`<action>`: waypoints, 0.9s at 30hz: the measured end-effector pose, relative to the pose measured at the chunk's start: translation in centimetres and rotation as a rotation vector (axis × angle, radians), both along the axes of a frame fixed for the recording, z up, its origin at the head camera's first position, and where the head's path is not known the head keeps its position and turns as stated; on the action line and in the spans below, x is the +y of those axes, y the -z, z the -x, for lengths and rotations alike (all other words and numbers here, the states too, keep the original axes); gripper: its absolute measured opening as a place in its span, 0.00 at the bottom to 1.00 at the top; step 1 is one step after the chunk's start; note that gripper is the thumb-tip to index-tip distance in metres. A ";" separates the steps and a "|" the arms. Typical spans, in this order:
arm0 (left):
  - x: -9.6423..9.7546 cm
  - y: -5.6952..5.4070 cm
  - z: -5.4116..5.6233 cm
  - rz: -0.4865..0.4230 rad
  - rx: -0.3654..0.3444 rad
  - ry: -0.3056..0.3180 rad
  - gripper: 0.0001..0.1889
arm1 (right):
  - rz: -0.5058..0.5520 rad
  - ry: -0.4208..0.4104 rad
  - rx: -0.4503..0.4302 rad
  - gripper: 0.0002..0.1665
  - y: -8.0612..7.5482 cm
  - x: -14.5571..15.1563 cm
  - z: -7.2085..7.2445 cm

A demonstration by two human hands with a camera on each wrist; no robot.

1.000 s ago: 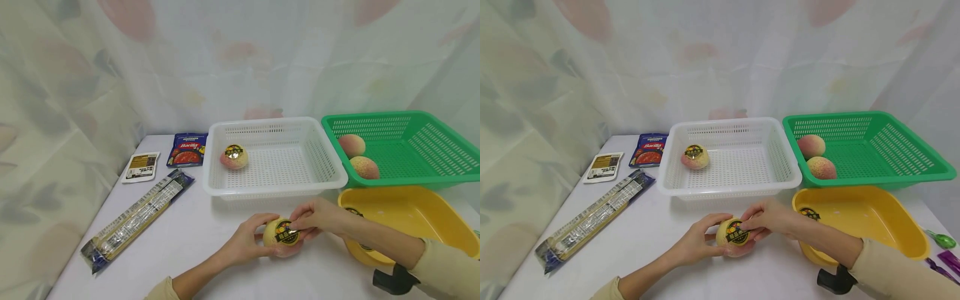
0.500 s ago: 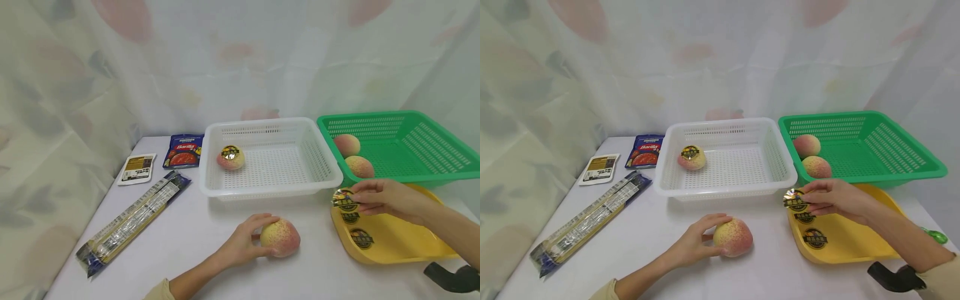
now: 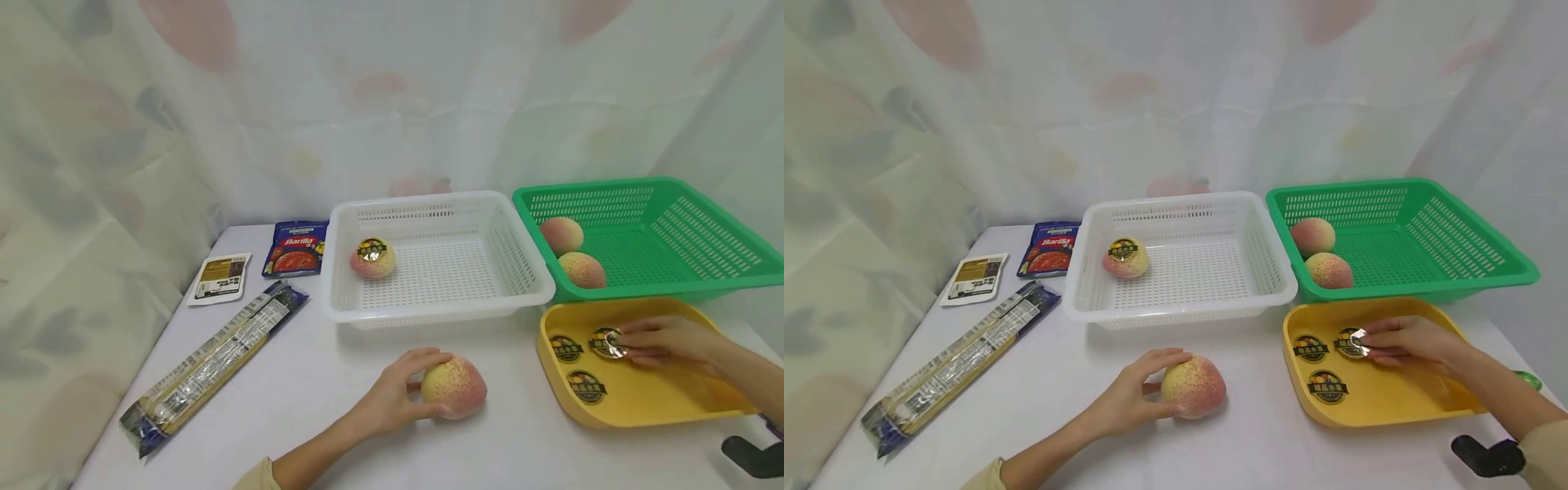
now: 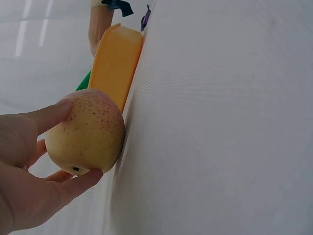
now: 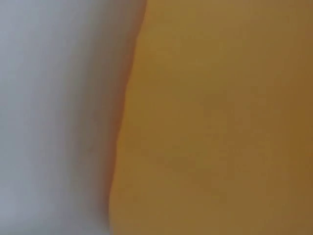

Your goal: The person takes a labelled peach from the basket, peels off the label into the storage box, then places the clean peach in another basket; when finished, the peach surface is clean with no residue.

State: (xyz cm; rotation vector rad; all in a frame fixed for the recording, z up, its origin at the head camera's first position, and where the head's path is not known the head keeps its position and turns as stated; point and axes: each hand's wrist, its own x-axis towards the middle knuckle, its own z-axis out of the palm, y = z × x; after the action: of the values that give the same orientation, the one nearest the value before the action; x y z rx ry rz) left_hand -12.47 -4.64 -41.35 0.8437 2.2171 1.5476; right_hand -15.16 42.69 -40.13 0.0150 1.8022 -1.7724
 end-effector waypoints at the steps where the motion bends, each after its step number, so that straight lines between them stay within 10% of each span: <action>1: 0.0 0.0 0.0 -0.002 0.000 0.000 0.34 | -0.024 0.006 0.008 0.10 0.1 -0.1 0.1; 20: -0.1 0.1 0.0 -0.018 0.002 0.002 0.35 | -0.771 0.031 0.329 0.32 -0.3 -2.9 0.5; 27: 0.0 0.2 0.0 -0.025 -0.001 -0.001 0.34 | -0.666 0.012 0.345 0.31 -1.8 -2.9 0.1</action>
State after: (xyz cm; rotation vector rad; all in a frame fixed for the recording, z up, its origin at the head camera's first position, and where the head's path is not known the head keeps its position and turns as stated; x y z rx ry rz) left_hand -12.44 -4.65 -41.50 0.8489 2.2018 1.5788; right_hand -15.23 39.75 -38.32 -0.0146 2.5721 -1.1521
